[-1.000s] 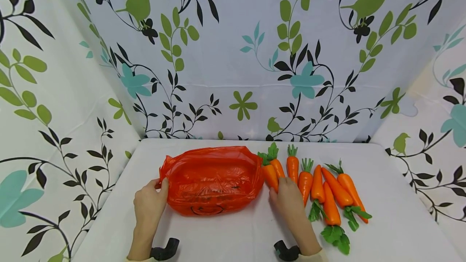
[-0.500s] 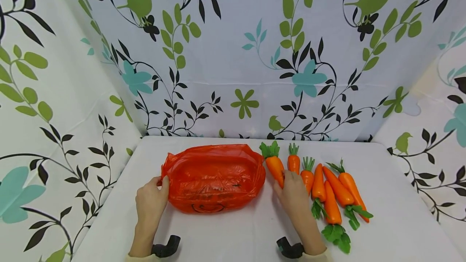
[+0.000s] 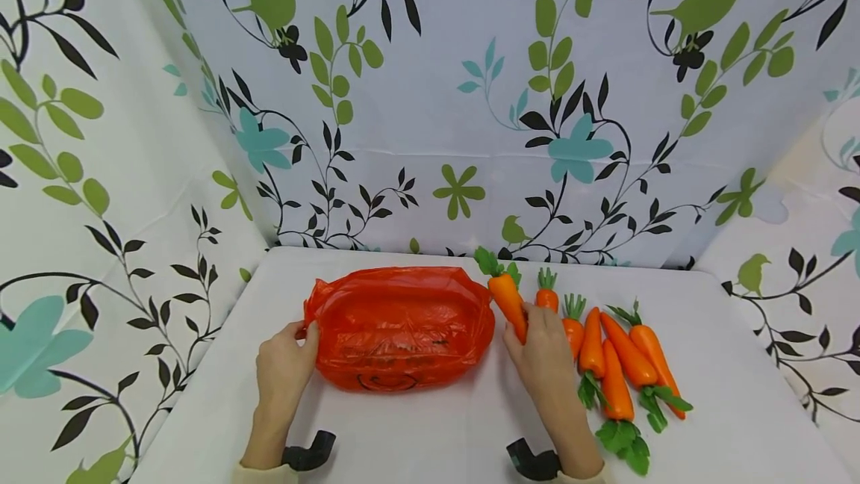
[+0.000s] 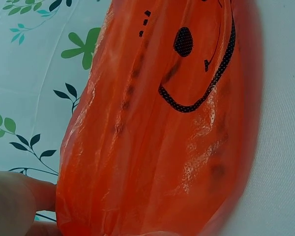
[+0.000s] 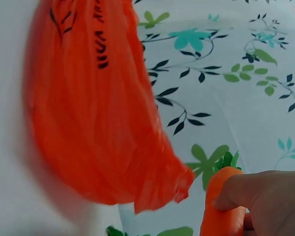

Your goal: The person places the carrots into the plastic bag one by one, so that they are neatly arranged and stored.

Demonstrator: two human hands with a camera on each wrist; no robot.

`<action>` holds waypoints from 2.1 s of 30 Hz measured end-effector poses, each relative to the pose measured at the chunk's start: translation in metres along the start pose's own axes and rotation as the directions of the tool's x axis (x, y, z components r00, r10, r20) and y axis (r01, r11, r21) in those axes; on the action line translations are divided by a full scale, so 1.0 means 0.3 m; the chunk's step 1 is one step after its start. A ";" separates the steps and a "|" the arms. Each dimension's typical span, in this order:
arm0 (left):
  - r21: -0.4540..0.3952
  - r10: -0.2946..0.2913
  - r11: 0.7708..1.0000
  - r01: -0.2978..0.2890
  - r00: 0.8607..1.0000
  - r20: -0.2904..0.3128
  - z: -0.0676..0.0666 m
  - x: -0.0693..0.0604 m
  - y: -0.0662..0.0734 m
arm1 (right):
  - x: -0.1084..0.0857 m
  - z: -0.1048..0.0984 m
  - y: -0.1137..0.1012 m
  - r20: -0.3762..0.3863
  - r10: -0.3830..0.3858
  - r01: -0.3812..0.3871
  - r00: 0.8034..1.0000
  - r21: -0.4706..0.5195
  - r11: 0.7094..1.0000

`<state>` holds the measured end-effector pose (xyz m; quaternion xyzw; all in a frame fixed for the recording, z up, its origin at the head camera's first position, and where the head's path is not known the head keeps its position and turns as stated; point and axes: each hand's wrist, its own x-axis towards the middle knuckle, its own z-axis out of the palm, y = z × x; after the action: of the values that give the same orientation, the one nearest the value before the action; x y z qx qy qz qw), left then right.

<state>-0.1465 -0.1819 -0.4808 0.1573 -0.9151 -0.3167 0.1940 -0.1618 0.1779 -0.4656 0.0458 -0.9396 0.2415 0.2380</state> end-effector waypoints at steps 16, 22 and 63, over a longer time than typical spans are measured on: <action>0.013 -0.004 1.000 0.003 1.000 0.005 0.023 0.008 0.003 | 0.072 0.032 -0.158 -0.101 -0.252 0.257 0.962 0.032 0.966; 0.001 -0.012 1.000 0.012 1.000 -0.002 0.017 0.010 -0.008 | 0.077 0.088 -0.203 -0.087 -0.343 0.345 0.935 0.012 0.939; -0.046 -0.041 0.998 0.043 0.999 0.028 0.019 0.015 -0.013 | 0.049 0.283 -0.349 0.477 -0.355 0.347 0.804 0.108 0.932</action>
<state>-0.1524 -0.1838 -0.4864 0.1676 -0.9065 -0.3440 0.1783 -0.1899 0.0458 -0.4787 0.2799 -0.9422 0.1811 0.0326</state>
